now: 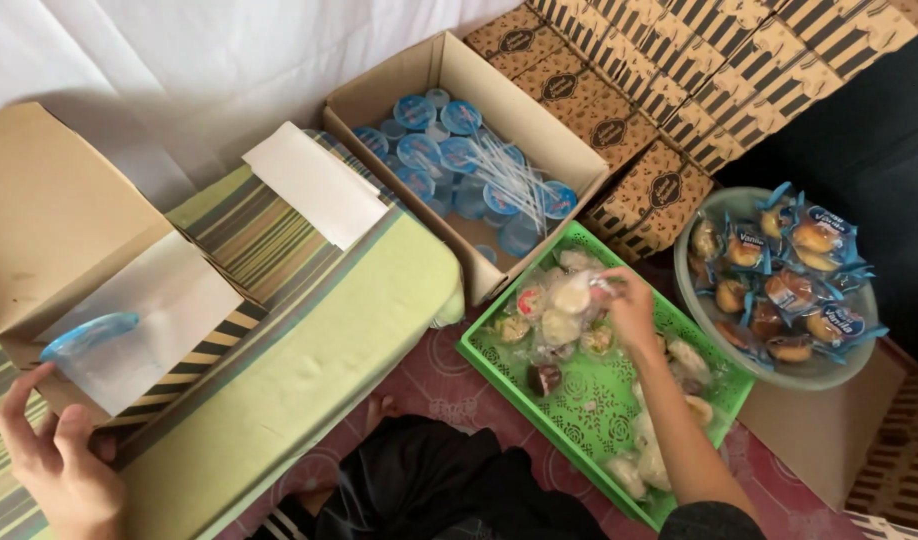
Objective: Packing various food items including water cups and snacks into a cardboard box
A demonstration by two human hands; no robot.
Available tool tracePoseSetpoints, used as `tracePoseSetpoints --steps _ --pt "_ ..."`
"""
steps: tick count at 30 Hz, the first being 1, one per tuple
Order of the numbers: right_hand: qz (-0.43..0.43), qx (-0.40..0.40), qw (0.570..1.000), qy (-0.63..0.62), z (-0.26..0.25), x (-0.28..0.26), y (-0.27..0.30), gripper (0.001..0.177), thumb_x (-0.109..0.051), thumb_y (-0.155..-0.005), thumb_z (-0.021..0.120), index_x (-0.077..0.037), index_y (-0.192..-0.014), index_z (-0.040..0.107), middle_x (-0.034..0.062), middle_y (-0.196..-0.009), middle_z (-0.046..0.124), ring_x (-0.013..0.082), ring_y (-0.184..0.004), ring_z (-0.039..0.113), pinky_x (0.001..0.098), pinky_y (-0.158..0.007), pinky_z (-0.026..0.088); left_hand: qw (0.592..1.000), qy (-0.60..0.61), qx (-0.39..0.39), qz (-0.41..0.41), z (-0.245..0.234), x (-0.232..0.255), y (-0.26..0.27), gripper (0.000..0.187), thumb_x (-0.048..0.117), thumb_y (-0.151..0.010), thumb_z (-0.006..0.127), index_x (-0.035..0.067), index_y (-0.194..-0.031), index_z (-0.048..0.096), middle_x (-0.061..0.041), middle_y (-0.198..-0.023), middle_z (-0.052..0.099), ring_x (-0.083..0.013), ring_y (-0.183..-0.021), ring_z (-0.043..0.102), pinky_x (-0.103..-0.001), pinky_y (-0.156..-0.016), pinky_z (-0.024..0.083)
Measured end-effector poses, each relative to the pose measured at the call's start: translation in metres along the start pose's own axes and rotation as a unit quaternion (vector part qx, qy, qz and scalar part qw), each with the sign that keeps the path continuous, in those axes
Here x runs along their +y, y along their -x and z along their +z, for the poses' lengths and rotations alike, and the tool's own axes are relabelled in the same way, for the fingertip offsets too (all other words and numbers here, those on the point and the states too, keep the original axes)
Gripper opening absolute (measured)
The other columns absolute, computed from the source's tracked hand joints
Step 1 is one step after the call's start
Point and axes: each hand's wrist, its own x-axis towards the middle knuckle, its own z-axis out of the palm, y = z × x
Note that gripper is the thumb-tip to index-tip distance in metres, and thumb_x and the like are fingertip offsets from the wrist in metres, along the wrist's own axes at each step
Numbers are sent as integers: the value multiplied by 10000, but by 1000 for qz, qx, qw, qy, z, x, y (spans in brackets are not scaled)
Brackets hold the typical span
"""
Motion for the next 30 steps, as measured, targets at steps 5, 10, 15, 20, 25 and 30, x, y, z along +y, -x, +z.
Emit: tracePoseSetpoints --steps 5,10,15,20,25,30 --pt "-73 158 974 143 19 -9 50 279 -1 -938 608 -11 -1178 467 161 -993 518 258 -806 521 375 -699 439 1000 -2 -13 10 -2 -13 -3 506 27 -1068 348 43 -1570 409 -177 -886 490 -177 -604 347 -282 -527 268" --pt "-113 27 925 363 52 8 99 136 -37 -818 682 9 -938 636 130 -868 646 201 -536 551 266 -400 509 1000 9 -10 -4 -1 -2 -2 507 -5 -1049 365 54 -1549 416 -195 -943 508 -173 -642 350 -272 -565 284" --pt "47 -100 935 338 69 -12 126 515 -92 -802 754 21 -1155 396 110 -755 661 257 -497 639 364 -406 555 1000 14 0 2 2 -3 -4 509 25 -1042 362 65 -1546 426 -164 -910 500 -156 -621 343 -259 -546 273" --pt "31 -73 947 310 58 -16 121 511 -53 -799 773 1 -1124 382 194 -916 658 253 -557 695 316 -394 618 1000 -7 -2 6 0 3 -3 501 24 -1053 359 60 -1549 421 -152 -826 483 -163 -593 339 -275 -531 268" --pt "-9 -41 987 155 61 -53 112 508 -86 -804 803 -24 -1160 446 198 -1057 658 279 -910 700 379 -781 639 1000 9 4 -2 3 2 -4 522 34 -1029 358 82 -1543 431 -109 -848 461 -144 -626 331 -265 -548 276" --pt "-43 -101 963 -246 88 -109 114 557 1 -859 695 -31 -1368 472 204 -944 682 283 -810 708 340 -626 620 1000 9 4 -10 1 11 -3 487 84 -1030 423 88 -1517 424 -254 -1069 606 -190 -652 384 -293 -546 294"
